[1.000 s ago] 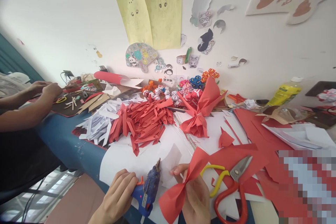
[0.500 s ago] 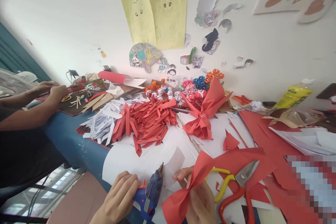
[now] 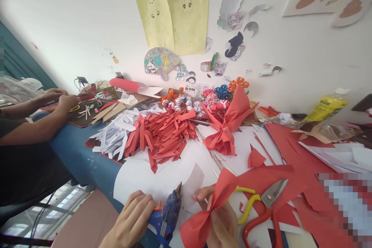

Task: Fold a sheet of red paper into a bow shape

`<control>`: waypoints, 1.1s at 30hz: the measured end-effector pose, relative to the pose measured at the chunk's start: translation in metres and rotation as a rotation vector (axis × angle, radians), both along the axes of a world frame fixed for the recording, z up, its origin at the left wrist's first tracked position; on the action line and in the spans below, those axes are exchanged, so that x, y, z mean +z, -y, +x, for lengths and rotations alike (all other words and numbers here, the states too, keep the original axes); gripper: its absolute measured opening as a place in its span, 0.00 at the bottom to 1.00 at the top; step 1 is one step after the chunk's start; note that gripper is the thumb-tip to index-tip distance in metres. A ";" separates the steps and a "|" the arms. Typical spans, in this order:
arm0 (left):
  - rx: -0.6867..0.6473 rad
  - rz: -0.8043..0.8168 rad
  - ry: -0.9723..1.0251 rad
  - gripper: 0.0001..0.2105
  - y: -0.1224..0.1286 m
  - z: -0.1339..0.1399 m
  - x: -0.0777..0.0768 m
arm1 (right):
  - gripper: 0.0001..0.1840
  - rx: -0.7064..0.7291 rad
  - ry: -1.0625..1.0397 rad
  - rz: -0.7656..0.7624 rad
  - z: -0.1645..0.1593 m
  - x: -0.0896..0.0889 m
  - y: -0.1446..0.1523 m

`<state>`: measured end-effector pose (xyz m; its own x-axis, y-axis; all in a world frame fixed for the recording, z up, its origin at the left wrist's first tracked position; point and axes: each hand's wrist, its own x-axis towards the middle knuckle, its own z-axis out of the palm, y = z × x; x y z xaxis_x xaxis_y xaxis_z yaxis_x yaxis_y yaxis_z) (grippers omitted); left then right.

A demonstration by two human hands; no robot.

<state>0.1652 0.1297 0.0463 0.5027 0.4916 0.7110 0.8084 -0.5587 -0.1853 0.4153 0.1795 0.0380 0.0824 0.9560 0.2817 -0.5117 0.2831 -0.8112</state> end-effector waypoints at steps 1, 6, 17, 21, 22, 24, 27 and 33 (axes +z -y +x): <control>0.000 -0.012 0.000 0.14 0.001 0.000 0.000 | 0.08 -0.003 -0.003 -0.003 0.001 0.000 0.000; 0.030 -0.044 -0.022 0.13 0.004 -0.001 0.001 | 0.09 0.066 0.024 -0.039 0.003 0.012 0.000; 0.050 -0.060 -0.035 0.11 0.007 -0.002 0.000 | 0.09 0.044 0.010 0.045 0.000 0.012 -0.002; 0.047 -0.072 -0.038 0.15 0.007 -0.003 -0.002 | 0.09 0.112 -0.056 0.055 -0.002 0.013 -0.003; 0.046 -0.067 -0.036 0.15 0.008 -0.004 -0.003 | 0.09 0.138 -0.065 0.065 -0.002 0.014 -0.003; 0.049 -0.059 -0.030 0.16 0.008 -0.004 -0.004 | 0.09 0.168 -0.063 0.085 -0.002 0.016 -0.004; 0.048 -0.071 -0.031 0.16 0.008 -0.004 -0.005 | 0.08 0.169 -0.061 0.096 -0.002 0.018 -0.004; 0.029 -0.074 -0.017 0.17 0.006 -0.003 -0.003 | 0.08 0.170 -0.065 0.112 -0.002 0.018 -0.005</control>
